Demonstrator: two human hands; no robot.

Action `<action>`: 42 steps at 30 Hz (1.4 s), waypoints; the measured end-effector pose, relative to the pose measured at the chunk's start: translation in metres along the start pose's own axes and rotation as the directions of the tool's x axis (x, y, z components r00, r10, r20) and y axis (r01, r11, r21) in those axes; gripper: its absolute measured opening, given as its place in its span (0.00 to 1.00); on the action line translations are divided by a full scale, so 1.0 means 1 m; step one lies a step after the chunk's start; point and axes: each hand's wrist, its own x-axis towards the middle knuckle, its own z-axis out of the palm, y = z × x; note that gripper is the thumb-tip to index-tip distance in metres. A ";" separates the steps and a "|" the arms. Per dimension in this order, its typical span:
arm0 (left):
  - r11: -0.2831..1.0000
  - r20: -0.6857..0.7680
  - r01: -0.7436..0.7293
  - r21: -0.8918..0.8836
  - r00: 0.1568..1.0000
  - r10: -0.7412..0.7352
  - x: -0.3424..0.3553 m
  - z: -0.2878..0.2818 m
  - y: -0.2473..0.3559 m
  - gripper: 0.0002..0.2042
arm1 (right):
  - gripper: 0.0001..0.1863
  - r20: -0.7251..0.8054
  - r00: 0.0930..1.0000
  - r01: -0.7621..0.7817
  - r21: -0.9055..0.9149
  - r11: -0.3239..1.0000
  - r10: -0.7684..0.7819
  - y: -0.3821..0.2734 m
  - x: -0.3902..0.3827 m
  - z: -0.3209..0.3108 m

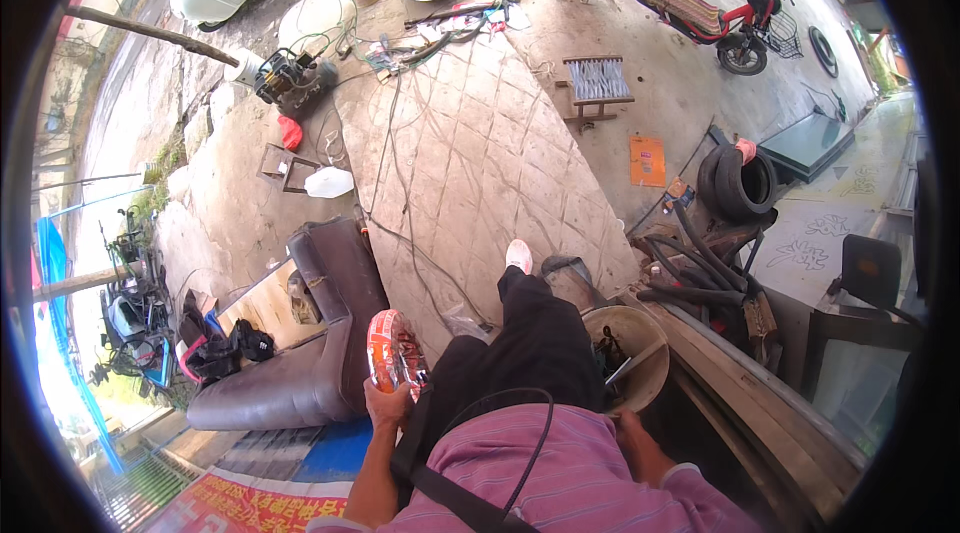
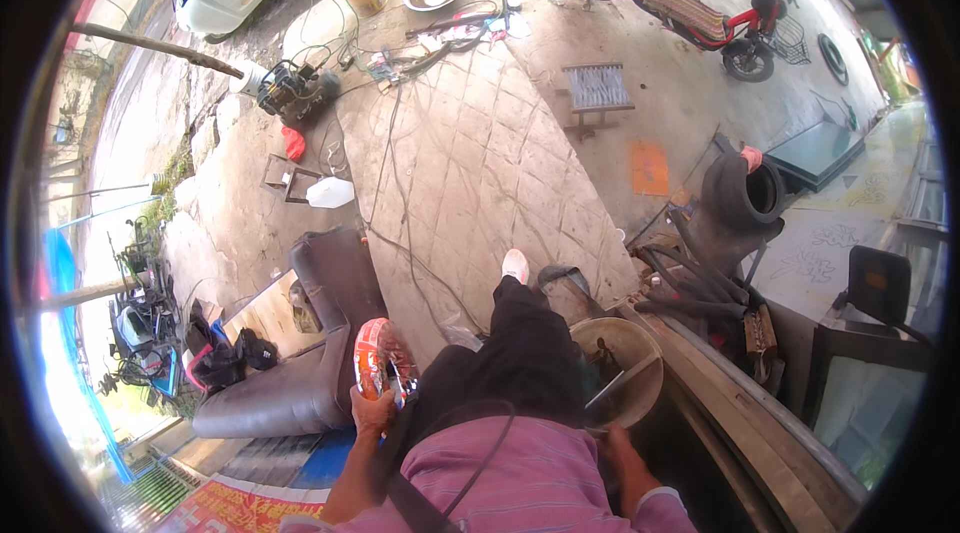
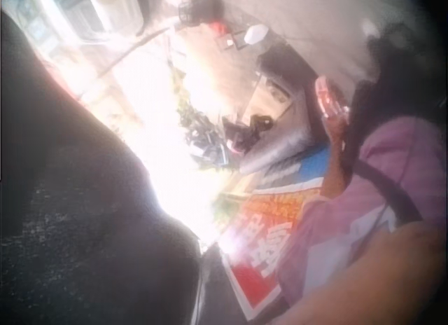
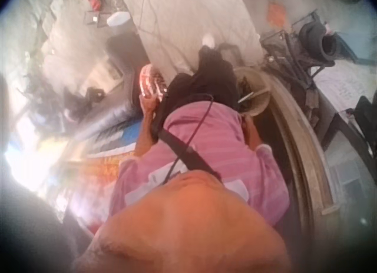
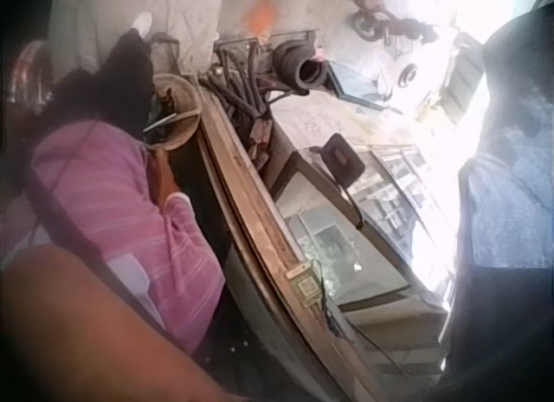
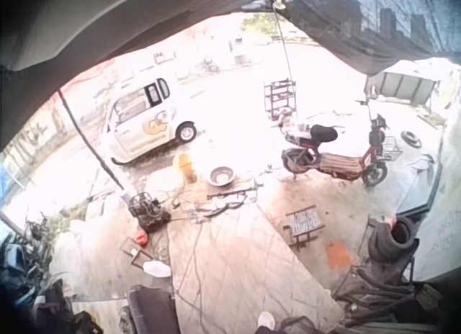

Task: The person walks through a cluttered workshop carrying a bucket of tools, then kneels beside a red motorcycle. They select a wrench and repeatedly tighten and loosen a bolt on the rear suspension area, adjusting the linkage with their hands.

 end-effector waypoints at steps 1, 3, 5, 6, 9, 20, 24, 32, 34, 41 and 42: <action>1.000 -0.018 -0.015 0.023 1.000 0.015 0.014 -0.002 0.032 0.36 | 0.17 0.014 0.997 -0.077 0.069 0.995 0.076 -0.014 -0.002 0.011; 1.000 -0.027 -0.006 0.000 1.000 0.006 0.030 0.005 0.040 0.35 | 0.22 -0.010 1.000 -0.014 -0.010 1.000 0.014 -0.058 0.006 -0.007; 1.000 -0.055 -0.001 -0.020 0.998 0.000 0.059 -0.004 0.057 0.35 | 0.24 0.001 0.998 0.066 -0.093 0.993 -0.066 -0.099 0.018 0.026; 0.999 -0.067 -0.046 0.016 0.997 0.047 0.079 -0.014 0.081 0.34 | 0.22 -0.024 0.993 0.112 -0.127 0.985 -0.116 -0.095 0.004 0.073; 0.999 0.008 -0.037 0.016 0.999 0.037 0.117 -0.032 0.167 0.34 | 0.16 -0.119 0.951 0.224 -0.376 0.899 -0.287 -0.123 -0.071 0.182; 0.989 0.032 -0.028 -0.143 0.999 0.033 0.328 -0.014 0.267 0.36 | 0.16 -0.142 0.934 0.319 -0.082 0.944 -0.328 -0.288 -0.025 0.387; 0.989 0.065 0.033 -0.141 0.998 -0.024 0.383 -0.026 0.322 0.37 | 0.14 -0.186 0.930 0.297 -0.122 0.947 -0.316 -0.316 -0.049 0.473; 1.000 -0.004 0.023 0.019 1.000 -0.023 0.515 -0.020 0.469 0.40 | 0.12 -0.090 0.978 0.185 -0.027 0.982 -0.187 -0.419 -0.030 0.579; 0.999 -0.026 0.031 0.028 0.999 -0.030 0.545 -0.019 0.509 0.41 | 0.11 -0.056 0.985 0.165 0.011 0.986 -0.164 -0.431 0.004 0.601; 0.994 -0.047 0.025 -0.109 0.998 -0.030 0.667 -0.006 0.605 0.36 | 0.12 -0.079 0.987 0.146 0.080 0.986 -0.140 -0.519 -0.007 0.708; 0.989 -0.035 0.018 -0.144 0.999 -0.023 0.671 -0.001 0.638 0.35 | 0.13 -0.095 0.983 0.163 0.100 0.982 -0.154 -0.530 -0.015 0.720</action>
